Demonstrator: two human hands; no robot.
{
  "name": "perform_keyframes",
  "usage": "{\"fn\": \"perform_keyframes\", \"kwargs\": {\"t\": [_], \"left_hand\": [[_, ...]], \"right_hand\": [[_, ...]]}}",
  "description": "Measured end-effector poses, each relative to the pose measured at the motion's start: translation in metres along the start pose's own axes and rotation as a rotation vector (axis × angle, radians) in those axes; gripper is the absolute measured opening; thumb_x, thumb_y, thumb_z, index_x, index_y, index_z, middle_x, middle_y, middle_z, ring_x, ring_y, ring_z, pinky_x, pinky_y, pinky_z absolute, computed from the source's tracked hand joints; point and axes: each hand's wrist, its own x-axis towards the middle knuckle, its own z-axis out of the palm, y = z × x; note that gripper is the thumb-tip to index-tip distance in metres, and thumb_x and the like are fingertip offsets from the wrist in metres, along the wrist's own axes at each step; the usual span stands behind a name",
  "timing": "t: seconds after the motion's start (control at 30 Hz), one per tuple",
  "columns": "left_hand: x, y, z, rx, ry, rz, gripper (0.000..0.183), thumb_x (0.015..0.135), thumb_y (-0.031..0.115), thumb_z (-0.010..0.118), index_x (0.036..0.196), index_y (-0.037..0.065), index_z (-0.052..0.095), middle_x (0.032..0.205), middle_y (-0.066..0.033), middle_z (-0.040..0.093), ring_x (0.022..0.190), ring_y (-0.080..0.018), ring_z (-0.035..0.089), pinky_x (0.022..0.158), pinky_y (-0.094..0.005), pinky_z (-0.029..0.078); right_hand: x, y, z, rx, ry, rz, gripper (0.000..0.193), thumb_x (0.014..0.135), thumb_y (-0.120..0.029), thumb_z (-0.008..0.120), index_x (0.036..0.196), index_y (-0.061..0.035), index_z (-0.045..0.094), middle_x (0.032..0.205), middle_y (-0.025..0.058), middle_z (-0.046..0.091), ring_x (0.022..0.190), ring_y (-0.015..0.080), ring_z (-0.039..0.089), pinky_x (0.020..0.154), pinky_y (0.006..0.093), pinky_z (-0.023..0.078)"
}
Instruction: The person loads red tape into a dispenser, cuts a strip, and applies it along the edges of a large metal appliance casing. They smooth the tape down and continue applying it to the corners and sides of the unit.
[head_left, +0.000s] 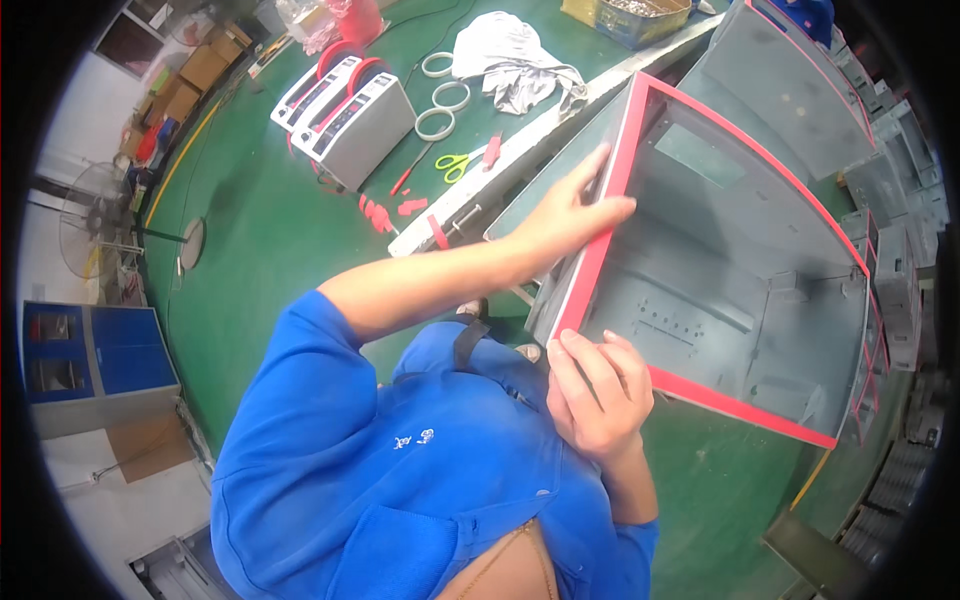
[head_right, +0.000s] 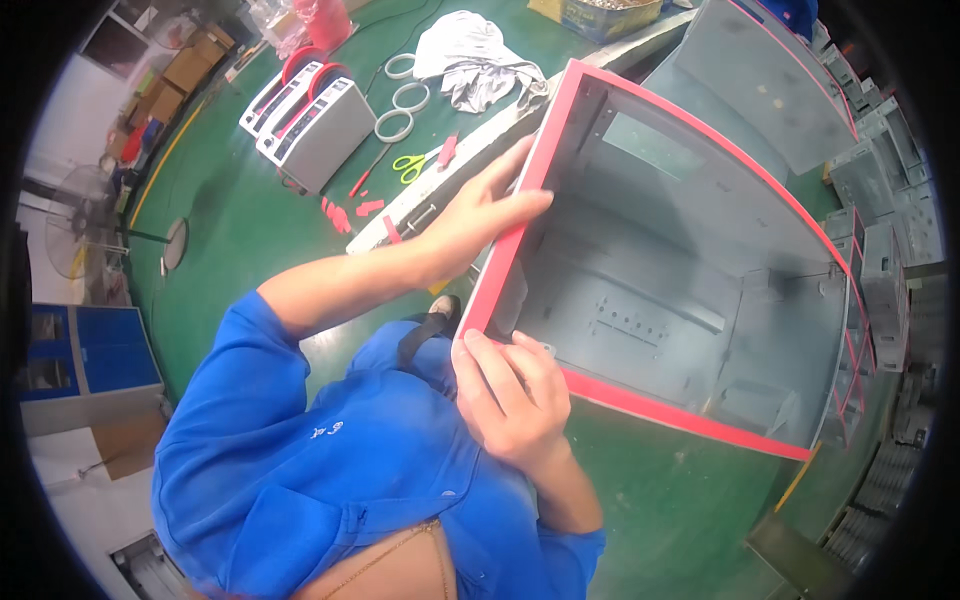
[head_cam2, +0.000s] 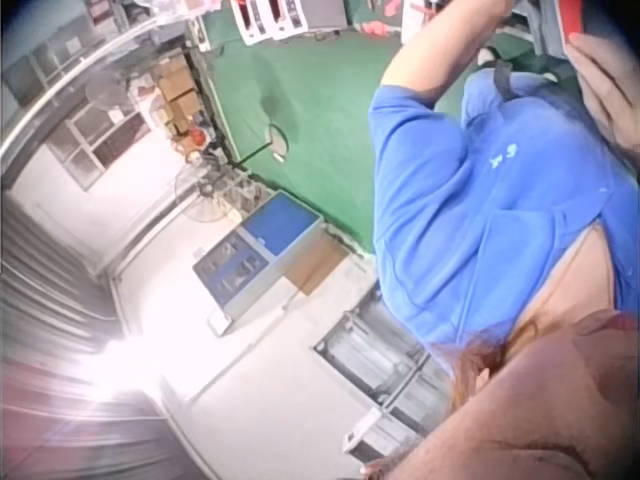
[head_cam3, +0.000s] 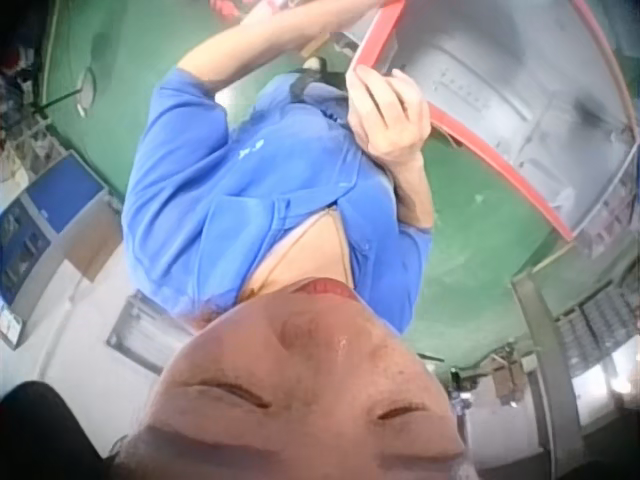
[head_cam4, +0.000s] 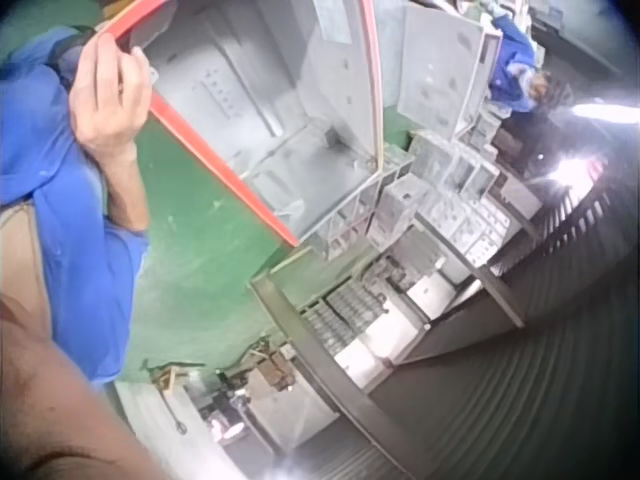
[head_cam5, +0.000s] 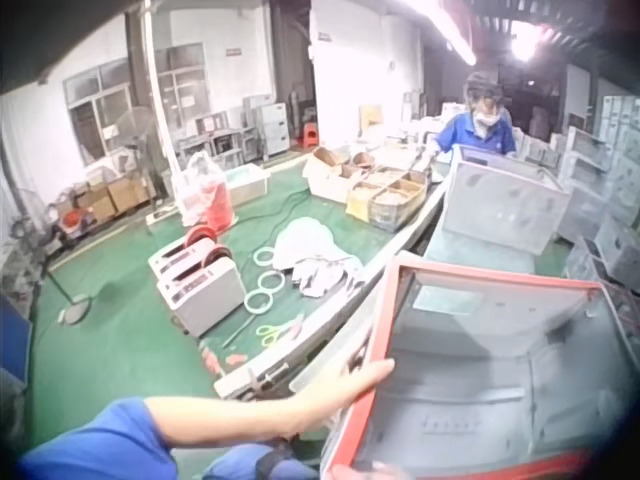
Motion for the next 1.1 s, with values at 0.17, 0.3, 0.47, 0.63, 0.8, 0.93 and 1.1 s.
{"fn": "perform_keyframes", "kwargs": {"t": [0.17, 0.3, 0.47, 0.63, 0.8, 0.93, 1.1], "left_hand": [[-0.054, -0.022, 0.002, 0.067, -0.021, 0.017, 0.079, 0.082, 0.025, 0.060, 0.140, -0.003, 0.014, 0.144, -0.0195, 0.019, 0.134, -0.0234, 0.017, 0.107, -0.0308, 0.016], [-0.087, -0.028, 0.006, 0.034, -0.050, 0.047, 0.072, 0.086, 0.015, 0.055, 0.141, 0.000, 0.010, 0.146, -0.0120, 0.016, 0.133, -0.0170, 0.017, 0.106, -0.0289, 0.017], [-0.110, -0.031, 0.007, 0.002, -0.071, 0.040, 0.073, 0.086, 0.013, 0.053, 0.142, 0.001, 0.008, 0.147, -0.0103, 0.013, 0.134, -0.0166, 0.014, 0.107, -0.0299, 0.015], [-0.110, -0.031, 0.005, -0.032, -0.104, 0.068, 0.077, 0.084, 0.015, 0.056, 0.142, 0.001, 0.007, 0.147, -0.0111, 0.011, 0.135, -0.0188, 0.013, 0.108, -0.0321, 0.014], [-0.119, -0.043, -0.011, 0.058, -0.236, 0.170, 0.083, 0.082, 0.017, 0.060, 0.142, 0.002, 0.006, 0.147, -0.0135, 0.010, 0.136, -0.0220, 0.011, 0.109, -0.0338, 0.011], [-0.118, -0.025, -0.011, -0.268, -0.099, -0.023, 0.084, 0.081, 0.020, 0.063, 0.142, 0.003, 0.008, 0.147, -0.0139, 0.010, 0.136, -0.0222, 0.010, 0.109, -0.0344, 0.010], [-0.111, -0.040, 0.006, 0.036, -0.045, 0.136, 0.073, 0.084, 0.025, 0.060, 0.139, 0.001, 0.020, 0.146, -0.0179, 0.014, 0.137, -0.0248, 0.009, 0.109, -0.0349, 0.010]], "right_hand": [[0.002, 0.001, -0.015, 0.151, -0.040, 0.035, 0.026, 0.068, 0.002, 0.063, 0.094, -0.0008, 0.062, 0.099, 0.0111, 0.059, 0.087, 0.0248, 0.057, 0.084, 0.0413, 0.047], [-0.003, 0.006, -0.023, 0.212, 0.014, 0.093, 0.029, 0.070, 0.002, 0.061, 0.098, 0.0001, 0.060, 0.101, 0.0129, 0.057, 0.089, 0.0283, 0.056, 0.084, 0.0435, 0.047], [-0.006, 0.011, -0.028, 0.195, 0.031, 0.111, 0.030, 0.069, 0.003, 0.060, 0.099, 0.0000, 0.060, 0.100, 0.0139, 0.058, 0.091, 0.0291, 0.055, 0.082, 0.0430, 0.048], [-0.002, 0.012, -0.032, 0.221, -0.027, 0.104, 0.031, 0.069, 0.005, 0.059, 0.100, 0.0010, 0.060, 0.100, 0.0147, 0.058, 0.092, 0.0302, 0.056, 0.082, 0.0427, 0.047], [0.010, 0.015, -0.047, 0.233, -0.123, 0.153, 0.031, 0.069, 0.007, 0.058, 0.099, 0.0020, 0.060, 0.100, 0.0153, 0.058, 0.092, 0.0310, 0.056, 0.082, 0.0417, 0.047], [0.025, 0.023, -0.059, 0.225, -0.175, 0.130, 0.031, 0.067, 0.009, 0.058, 0.098, 0.0025, 0.060, 0.098, 0.0155, 0.058, 0.090, 0.0319, 0.057, 0.081, 0.0414, 0.048], [0.050, 0.035, -0.058, 0.198, -0.304, 0.021, 0.034, 0.067, 0.009, 0.058, 0.100, 0.0033, 0.060, 0.101, 0.0158, 0.058, 0.095, 0.0327, 0.057, 0.082, 0.0394, 0.047]]}}
